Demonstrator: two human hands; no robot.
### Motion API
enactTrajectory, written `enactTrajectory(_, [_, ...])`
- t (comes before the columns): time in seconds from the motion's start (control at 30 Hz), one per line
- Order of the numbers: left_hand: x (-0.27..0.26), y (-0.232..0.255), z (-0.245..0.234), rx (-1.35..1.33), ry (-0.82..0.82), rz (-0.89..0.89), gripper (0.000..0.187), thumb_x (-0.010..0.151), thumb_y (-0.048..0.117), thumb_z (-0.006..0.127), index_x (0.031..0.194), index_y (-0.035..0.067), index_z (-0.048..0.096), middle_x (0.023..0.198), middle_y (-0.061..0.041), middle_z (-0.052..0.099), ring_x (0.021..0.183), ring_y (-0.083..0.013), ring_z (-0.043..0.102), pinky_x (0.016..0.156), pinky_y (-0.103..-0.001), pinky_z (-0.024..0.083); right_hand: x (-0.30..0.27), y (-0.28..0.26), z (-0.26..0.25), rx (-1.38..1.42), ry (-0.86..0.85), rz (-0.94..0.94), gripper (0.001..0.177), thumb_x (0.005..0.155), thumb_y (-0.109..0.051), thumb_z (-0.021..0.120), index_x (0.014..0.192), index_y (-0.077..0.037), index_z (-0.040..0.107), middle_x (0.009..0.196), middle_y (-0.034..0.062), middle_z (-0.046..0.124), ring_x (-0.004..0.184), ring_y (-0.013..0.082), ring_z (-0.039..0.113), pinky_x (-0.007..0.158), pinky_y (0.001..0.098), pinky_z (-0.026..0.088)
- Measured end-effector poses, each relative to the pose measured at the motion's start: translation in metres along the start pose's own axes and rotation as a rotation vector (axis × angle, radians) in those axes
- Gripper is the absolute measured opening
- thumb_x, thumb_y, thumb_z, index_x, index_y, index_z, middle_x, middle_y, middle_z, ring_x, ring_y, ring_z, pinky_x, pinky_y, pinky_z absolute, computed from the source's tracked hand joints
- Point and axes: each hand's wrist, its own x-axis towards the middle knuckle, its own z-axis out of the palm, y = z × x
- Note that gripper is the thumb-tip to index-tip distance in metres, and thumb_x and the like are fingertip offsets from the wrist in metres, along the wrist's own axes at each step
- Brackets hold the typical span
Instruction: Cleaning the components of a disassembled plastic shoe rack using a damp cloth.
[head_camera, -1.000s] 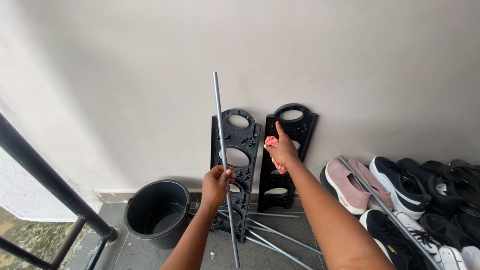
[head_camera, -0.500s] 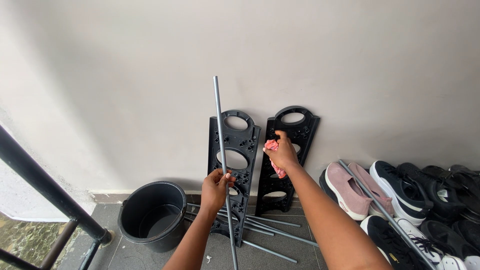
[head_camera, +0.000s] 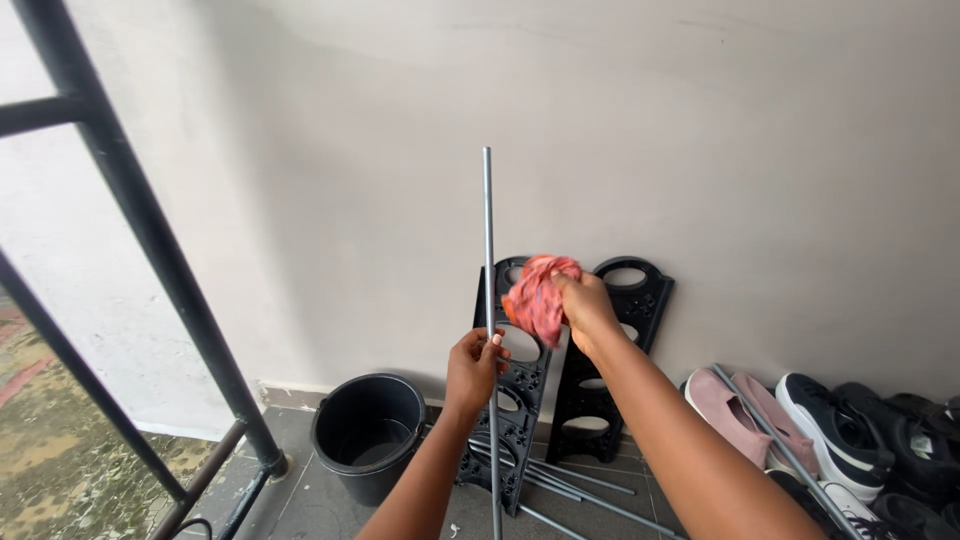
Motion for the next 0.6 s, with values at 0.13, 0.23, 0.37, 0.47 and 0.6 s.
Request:
enactTrajectory(0.13, [-0.007,-0.015,-0.002,-0.059,-0.001,0.009,0.021,0.102,0.017,0.058,0.108,0.000,0.068,0.076,-0.005,0.066,0.060,-0.0128,0.063,0.057,-0.028,0.052,-0.056,-0.049,0.021,0.508,0.011,0.013,0.032,0.100,-0.034,0.057,0.116,-0.008,0.066,0.102,0.0035,0.072,0.095,0.0177,0.068,0.086,0.0390,0.053])
enactTrajectory(0.23, [-0.020,-0.015,0.001,-0.028,0.018,0.040,0.019,0.102,0.013,0.056,0.105,-0.004,0.064,0.079,-0.009,0.064,0.063,-0.0163,0.064,0.058,-0.032,0.054,-0.060,0.011,0.066,0.222,0.005,-0.197,0.036,0.101,-0.038,0.060,0.113,-0.005,0.070,0.099,0.0074,0.074,0.091,0.0207,0.069,0.084,0.0393,0.054])
enactTrajectory(0.37, [-0.079,0.050,0.007,0.100,0.124,0.357,0.029,0.101,0.015,0.052,0.127,0.006,0.058,0.115,-0.003,0.068,0.104,-0.0126,0.065,0.087,-0.031,0.053,-0.108,0.024,0.109,-0.274,0.503,-0.589,0.042,0.092,-0.025,0.073,0.115,0.002,0.050,0.105,0.0224,0.064,0.096,0.0365,0.066,0.083,0.0484,0.053])
enactTrajectory(0.47, [-0.117,0.097,0.009,0.112,0.073,0.492,0.031,0.098,0.014,0.057,0.127,0.004,0.060,0.123,-0.010,0.068,0.115,-0.0176,0.064,0.097,-0.033,0.049,-0.108,0.025,0.119,-0.197,0.638,-0.442,0.038,0.095,-0.019,0.065,0.116,0.005,0.043,0.102,0.0269,0.064,0.093,0.0435,0.067,0.080,0.0530,0.053])
enactTrajectory(0.6, [-0.115,0.055,0.009,0.133,0.102,0.377,0.028,0.100,0.014,0.056,0.125,0.003,0.063,0.106,-0.014,0.071,0.098,-0.0201,0.064,0.087,-0.033,0.052,-0.100,0.007,0.118,-0.142,0.611,-0.173,0.032,0.101,-0.019,0.055,0.123,0.001,0.044,0.098,0.0244,0.065,0.091,0.0469,0.066,0.080,0.0548,0.052])
